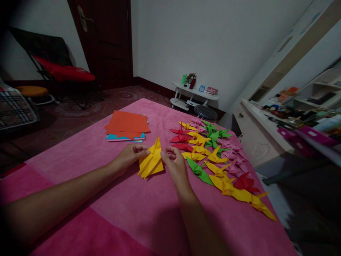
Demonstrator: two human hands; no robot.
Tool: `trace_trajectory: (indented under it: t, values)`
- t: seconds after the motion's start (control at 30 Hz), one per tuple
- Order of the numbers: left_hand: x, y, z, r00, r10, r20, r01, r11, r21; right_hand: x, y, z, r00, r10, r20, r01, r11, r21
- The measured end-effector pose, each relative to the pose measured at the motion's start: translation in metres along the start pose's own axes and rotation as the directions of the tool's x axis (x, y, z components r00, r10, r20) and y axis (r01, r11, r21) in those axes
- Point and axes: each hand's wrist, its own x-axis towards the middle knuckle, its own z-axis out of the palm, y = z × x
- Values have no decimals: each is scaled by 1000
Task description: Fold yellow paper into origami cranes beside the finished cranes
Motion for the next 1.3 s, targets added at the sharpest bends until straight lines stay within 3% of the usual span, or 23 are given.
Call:
trace_trajectory:
  t: [0.2,0.33,0.6,0.87,1.1,1.3]
  values:
    - [-4,-6,9,999,34,8,-34,998,58,-4,8,7,980,88,176,-127,965,228]
    - [-7,-10,15,993,112,-37,-106,985,138,-5,12,10,981,100,164,-138,960,242]
    - [-12,-11,17,991,81,-107,-58,977,205,-12,11,15,982,68,175,-107,967,229]
    - [-8,-14,15,974,193,-118,-135,915,379,-16,13,20,982,60,181,-95,977,191]
    - [-5,-7,15,985,169,-29,-156,955,253,-16,21,18,969,-5,246,-7,999,50]
    - [-8,-7,16,997,56,-51,-50,994,96,-19,21,21,988,-55,143,46,997,67]
